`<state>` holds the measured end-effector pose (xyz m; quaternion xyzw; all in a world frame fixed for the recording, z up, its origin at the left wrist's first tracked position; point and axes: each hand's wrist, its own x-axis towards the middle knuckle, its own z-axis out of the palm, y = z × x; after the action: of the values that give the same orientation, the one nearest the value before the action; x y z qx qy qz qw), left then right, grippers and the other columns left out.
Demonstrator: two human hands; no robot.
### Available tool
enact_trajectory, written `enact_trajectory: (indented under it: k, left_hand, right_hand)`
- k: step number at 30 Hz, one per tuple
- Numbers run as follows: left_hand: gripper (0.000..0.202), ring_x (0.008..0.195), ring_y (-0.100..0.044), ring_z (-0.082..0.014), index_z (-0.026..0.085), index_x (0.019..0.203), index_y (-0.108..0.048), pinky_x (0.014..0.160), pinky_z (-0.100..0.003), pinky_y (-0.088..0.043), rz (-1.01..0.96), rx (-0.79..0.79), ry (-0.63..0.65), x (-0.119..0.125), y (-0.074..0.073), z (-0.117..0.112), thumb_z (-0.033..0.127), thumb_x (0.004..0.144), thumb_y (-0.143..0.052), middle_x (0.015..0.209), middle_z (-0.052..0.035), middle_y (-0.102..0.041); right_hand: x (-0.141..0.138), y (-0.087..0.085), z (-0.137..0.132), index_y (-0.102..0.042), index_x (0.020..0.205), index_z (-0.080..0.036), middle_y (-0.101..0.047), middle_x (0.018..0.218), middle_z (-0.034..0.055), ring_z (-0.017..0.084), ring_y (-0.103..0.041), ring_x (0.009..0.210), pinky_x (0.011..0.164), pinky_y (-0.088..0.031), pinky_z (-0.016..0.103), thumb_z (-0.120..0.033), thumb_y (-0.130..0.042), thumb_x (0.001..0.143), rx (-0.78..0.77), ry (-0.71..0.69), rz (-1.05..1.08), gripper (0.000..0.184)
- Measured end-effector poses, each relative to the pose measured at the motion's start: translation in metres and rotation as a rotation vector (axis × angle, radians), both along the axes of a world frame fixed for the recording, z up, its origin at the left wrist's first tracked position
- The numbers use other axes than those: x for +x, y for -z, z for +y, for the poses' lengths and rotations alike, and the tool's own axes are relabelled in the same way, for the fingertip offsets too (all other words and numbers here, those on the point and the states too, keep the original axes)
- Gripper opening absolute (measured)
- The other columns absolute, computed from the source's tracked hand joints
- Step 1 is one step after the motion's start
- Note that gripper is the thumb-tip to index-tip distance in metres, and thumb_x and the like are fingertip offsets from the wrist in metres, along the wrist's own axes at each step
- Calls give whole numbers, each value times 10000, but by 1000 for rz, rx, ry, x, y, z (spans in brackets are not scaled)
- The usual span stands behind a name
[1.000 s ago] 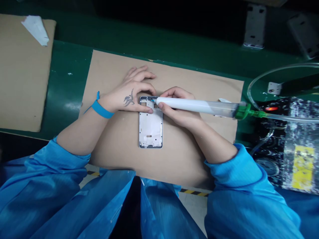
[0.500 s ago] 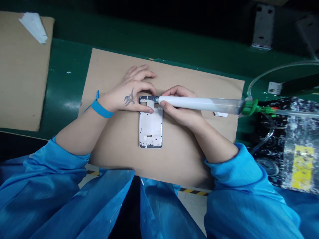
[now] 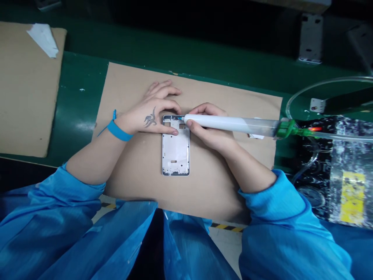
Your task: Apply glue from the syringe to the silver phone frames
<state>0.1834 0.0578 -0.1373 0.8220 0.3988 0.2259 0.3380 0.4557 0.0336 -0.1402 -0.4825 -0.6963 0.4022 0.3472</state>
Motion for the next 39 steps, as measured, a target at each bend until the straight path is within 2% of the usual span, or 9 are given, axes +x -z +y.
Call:
enact_trajectory:
  k: [5,10,23,33,39]
  left_hand:
    - [614,1747,-303,-516,315,1132,-857,1461,-760,-89,-3,19,14,-1,1,1,784,753,-972,1645,-107,-639]
    - [620,1751,-299,-508,306,1161,-854,1457,-759,-96,10,29,28,-2,2,2,781,777,-962,1661,-108,-624]
    - [611,1755,-284,-499,307,1141,-851,1458,-746,-82,11,8,25,-2,1,3,780,773,-968,1643,-96,-624]
    - [674,1757,-283,-509,304,1183,-853,1450,-775,-69,45,8,28,-2,-1,3,846,788,-920,1680,-114,-600]
    - [696,1758,-286,-498,306,1174,-860,1459,-751,-82,34,-2,26,-2,-1,3,874,774,-912,1681,-110,-603]
  right_hand:
    - [-1,-1,1,-767,986,-296,-802,883,61,277,-758,746,656,-612,421,-725,-912,898,-13,-6,0,461]
    - [-3,-2,1,-787,996,-264,-814,891,62,247,-747,738,636,-577,379,-711,-936,870,-34,16,32,488]
    - [-11,-10,-1,-819,969,-248,-848,921,62,219,-769,747,644,-615,322,-473,-956,821,17,29,9,302]
    - [-9,-11,0,-795,954,-254,-830,894,61,219,-756,724,628,-608,333,-480,-963,842,15,10,7,303]
    - [-6,-9,0,-787,979,-260,-828,900,61,226,-750,718,648,-608,358,-499,-965,840,-68,29,37,328]
